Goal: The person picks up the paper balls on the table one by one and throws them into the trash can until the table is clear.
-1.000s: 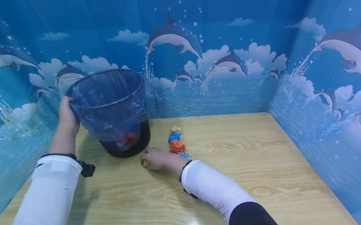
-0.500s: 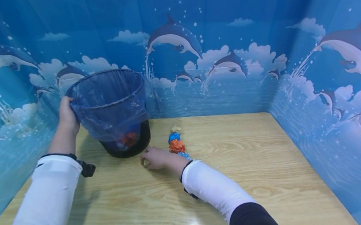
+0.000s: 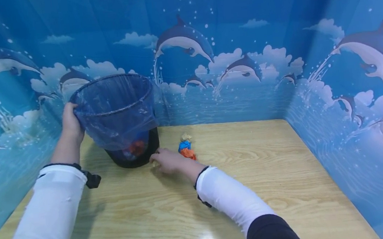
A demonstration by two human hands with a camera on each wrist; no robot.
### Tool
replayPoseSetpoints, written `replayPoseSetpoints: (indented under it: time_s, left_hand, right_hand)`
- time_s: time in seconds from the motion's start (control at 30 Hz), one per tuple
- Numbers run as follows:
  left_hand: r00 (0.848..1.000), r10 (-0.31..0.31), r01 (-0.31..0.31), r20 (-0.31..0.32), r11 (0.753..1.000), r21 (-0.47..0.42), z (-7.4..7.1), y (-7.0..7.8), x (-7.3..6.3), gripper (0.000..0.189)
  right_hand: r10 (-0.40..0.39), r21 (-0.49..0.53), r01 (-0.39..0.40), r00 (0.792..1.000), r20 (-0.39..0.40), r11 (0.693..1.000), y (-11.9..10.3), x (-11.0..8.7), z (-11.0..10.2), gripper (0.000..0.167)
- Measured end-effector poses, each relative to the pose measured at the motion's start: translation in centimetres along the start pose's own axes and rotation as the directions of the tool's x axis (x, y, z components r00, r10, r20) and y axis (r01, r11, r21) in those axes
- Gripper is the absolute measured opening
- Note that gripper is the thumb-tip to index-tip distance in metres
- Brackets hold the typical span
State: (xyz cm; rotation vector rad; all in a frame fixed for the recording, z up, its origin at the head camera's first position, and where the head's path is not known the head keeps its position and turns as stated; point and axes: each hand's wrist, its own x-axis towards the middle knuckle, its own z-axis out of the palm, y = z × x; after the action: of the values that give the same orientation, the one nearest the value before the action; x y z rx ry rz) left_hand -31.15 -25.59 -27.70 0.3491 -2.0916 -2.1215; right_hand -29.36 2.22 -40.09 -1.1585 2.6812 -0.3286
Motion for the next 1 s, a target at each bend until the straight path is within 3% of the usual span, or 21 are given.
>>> replayPoseSetpoints:
  time_s: [0.5, 1.0]
  left_hand:
    - [1.0, -0.018, 0.018, -0.007, 1.0, 0.015, 0.0, 0.5, 0.0, 0.072]
    - [1.0, -0.016, 0.016, -0.006, 1.0, 0.011, 0.0, 0.0, 0.1, 0.072]
  right_hand:
    - [0.04, 0.035, -0.034, 0.983, -0.178, 0.999, 1.9, -0.1, -3.6, 0.037]
    - [0.143, 0.046, -0.136, 0.962, -0.234, 0.99, 3.4, -0.7, -8.7, 0.038]
